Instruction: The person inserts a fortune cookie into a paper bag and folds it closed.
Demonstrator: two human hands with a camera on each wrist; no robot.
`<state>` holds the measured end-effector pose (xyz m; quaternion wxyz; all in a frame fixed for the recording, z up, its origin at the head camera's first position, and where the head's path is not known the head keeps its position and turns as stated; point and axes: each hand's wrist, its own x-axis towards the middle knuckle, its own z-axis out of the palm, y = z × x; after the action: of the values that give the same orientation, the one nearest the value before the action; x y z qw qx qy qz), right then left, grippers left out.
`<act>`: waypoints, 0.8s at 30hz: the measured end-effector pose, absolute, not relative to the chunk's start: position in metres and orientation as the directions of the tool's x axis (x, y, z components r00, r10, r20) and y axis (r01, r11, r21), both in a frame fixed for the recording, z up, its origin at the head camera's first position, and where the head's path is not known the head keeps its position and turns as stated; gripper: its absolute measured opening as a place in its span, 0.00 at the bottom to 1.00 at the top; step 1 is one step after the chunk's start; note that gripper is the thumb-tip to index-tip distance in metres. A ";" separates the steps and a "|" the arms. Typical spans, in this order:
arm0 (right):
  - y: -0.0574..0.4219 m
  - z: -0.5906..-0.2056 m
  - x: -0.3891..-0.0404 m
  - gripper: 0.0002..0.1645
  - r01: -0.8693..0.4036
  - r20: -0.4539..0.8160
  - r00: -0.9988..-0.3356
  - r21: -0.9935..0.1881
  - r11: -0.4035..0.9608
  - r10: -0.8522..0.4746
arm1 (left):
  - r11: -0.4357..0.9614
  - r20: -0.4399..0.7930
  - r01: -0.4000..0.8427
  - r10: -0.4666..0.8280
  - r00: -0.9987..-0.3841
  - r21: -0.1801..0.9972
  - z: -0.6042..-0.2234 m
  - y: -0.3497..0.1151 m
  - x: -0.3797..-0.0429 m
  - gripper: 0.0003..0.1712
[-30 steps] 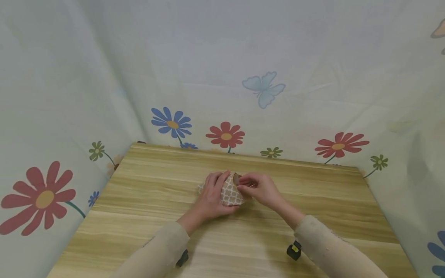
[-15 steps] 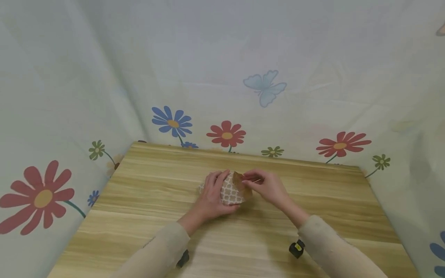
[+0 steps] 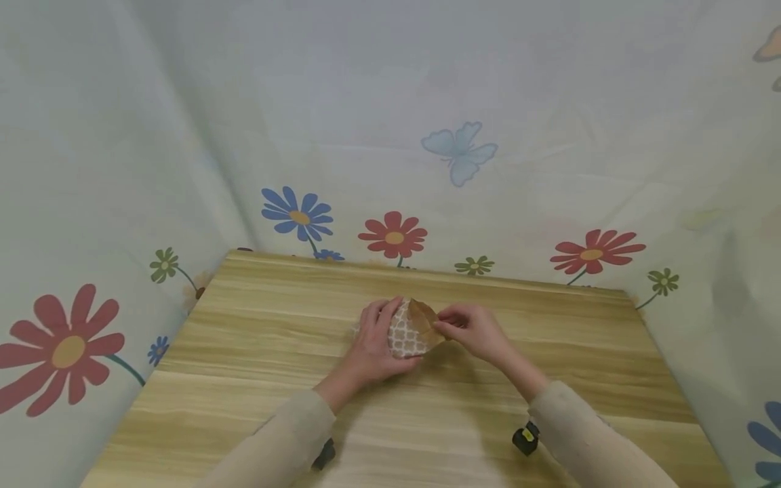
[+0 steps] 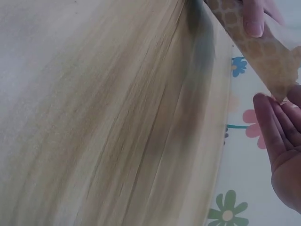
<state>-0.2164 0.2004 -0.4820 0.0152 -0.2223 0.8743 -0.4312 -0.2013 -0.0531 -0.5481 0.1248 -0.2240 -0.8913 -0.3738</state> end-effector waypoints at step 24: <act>0.208 -0.431 -0.244 0.05 -0.470 0.091 -0.821 -0.668 0.577 -0.564 | 0.427 0.305 0.445 0.357 -0.883 0.788 -0.501 -0.066 -0.222 0.29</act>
<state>-0.2442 0.2083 -0.4306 0.0658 -0.2918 0.8856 -0.3553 -0.2216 -0.0663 -0.5009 0.0454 -0.2377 -0.8434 -0.4797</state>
